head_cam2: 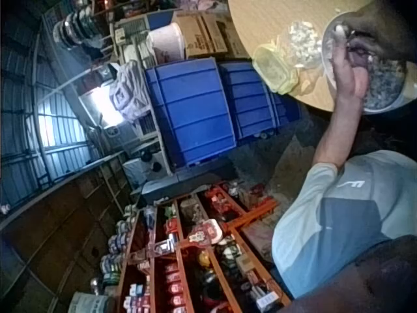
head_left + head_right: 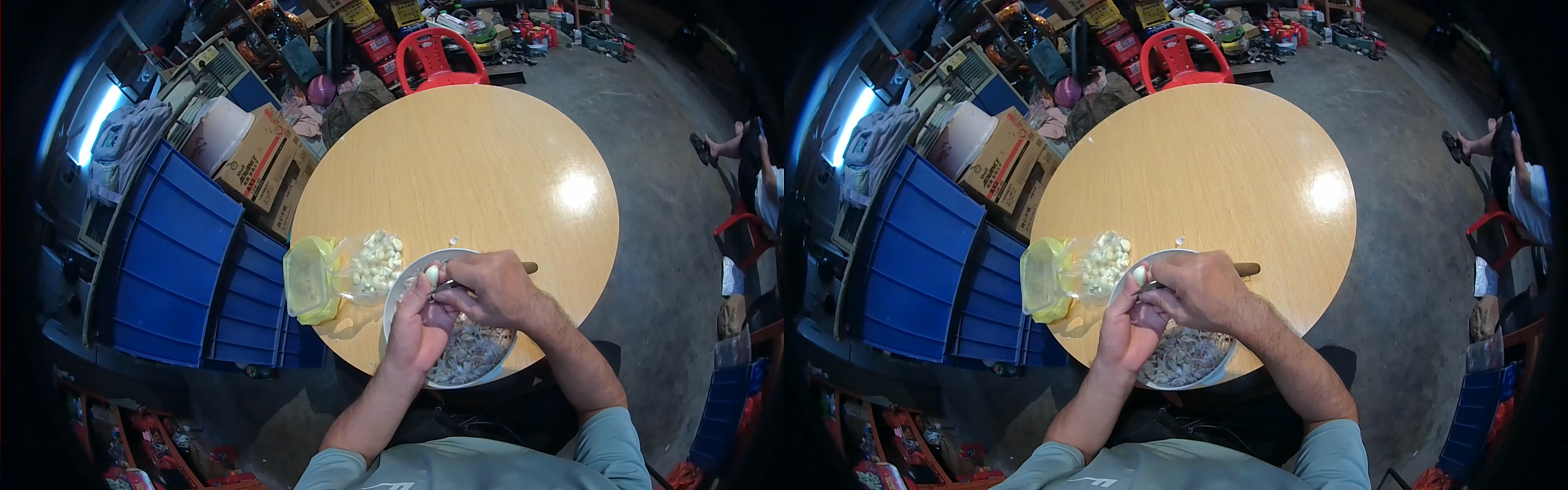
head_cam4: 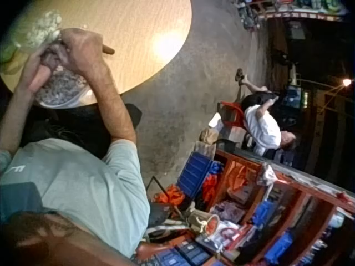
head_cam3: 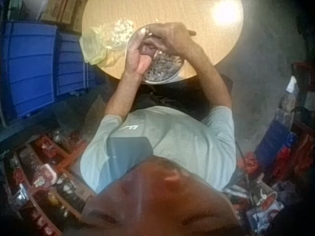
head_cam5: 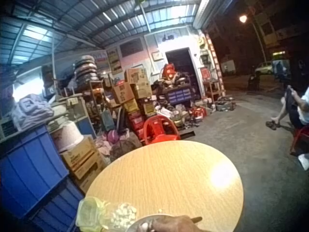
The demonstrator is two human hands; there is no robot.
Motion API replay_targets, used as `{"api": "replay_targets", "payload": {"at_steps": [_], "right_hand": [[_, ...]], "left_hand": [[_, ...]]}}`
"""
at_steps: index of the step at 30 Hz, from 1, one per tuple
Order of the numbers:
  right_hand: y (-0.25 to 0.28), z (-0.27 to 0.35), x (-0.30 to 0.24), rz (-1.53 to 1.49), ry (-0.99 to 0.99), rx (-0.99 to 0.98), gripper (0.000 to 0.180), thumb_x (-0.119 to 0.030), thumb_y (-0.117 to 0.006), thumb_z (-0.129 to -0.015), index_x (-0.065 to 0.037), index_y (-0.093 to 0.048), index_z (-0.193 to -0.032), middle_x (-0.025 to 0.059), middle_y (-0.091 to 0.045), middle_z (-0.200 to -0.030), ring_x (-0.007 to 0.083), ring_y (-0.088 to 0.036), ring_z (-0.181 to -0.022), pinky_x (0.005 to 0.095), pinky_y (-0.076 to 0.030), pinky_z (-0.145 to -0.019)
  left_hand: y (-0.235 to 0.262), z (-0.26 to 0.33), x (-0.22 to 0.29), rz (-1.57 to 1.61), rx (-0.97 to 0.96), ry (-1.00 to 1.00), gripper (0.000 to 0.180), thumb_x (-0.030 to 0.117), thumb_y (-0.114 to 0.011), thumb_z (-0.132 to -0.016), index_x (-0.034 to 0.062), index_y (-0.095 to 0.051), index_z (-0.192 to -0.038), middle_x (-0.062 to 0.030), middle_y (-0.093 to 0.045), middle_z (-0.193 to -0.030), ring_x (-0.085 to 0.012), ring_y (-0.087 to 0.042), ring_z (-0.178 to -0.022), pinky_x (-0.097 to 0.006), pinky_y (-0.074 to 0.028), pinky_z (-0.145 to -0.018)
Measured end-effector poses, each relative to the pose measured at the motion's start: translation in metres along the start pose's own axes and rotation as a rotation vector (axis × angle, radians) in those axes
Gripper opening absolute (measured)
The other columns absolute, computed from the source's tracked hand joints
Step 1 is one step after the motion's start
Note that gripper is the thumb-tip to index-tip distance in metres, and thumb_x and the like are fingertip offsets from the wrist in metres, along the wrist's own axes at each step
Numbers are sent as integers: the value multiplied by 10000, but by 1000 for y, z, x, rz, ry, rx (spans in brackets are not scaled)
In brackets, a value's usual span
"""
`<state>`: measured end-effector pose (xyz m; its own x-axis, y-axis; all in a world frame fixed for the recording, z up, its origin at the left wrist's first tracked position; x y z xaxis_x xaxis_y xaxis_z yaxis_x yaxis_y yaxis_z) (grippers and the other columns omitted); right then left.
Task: Peel garlic cloves using hands and a small knife.
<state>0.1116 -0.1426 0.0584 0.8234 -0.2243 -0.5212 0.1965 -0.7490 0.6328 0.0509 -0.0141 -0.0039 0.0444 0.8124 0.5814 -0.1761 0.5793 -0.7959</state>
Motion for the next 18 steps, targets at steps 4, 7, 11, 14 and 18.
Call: {"api": "replay_targets", "payload": {"at_steps": [4, 7, 11, 14, 18], "right_hand": [[-7, 3, 2, -44, 38, -9, 227, -230, -749, -838, -65, -639, -948, 133, -677, -799, 312, -697, -734, 418, -552, -617], [-1, 1, 3, -30, 21, 48, 209, -178, -745, -828, -47, -585, -857, 122, -625, -714, 327, -664, -679, 430, -516, -584], [3, 0, 8, 9, -35, 91, 206, -145, -726, -833, -31, -560, -878, 134, -612, -752, 335, -650, -694, 436, -504, -594], [4, -3, 2, -23, -21, 113, 222, -149, -730, -835, -27, -551, -881, 140, -604, -756, 337, -647, -694, 436, -500, -591], [1, -1, 3, -22, -25, 106, 227, -156, -735, -840, -30, -549, -874, 139, -606, -757, 338, -648, -690, 435, -500, -587]], "left_hand": [[5, -4, 5, 29, 123, 0, 319, 299, -516, -1063, 33, -572, -1231, -57, -636, -1044, -138, -584, -945, -286, -494, -836], [11, -5, 9, -1, 74, -32, 336, 323, -481, -1076, 34, -563, -1226, -44, -624, -1016, -136, -569, -917, -276, -497, -823], [11, -5, 8, -57, 12, -34, 333, 322, -466, -1082, 37, -563, -1224, -35, -621, -1006, -129, -573, -925, -281, -500, -833], [7, -3, 5, -114, 71, -63, 333, 321, -457, -1086, 37, -577, -1213, -40, -632, -1033, -116, -577, -917, -289, -501, -835], [-3, 0, 5, -243, 82, -145, 321, 301, -471, -1084, 29, -590, -1205, -44, -646, -1056, -89, -588, -887, -267, -505, -808]]}}
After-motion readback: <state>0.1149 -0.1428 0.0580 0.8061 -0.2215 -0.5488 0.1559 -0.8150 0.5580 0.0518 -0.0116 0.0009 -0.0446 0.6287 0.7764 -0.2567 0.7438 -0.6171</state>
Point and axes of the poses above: each hand's wrist, its own z-axis away from the middle knuckle, its own y-axis out of the back of the hand, x = y × z, the point moved 5 cm from there along -z, towards the middle knuckle
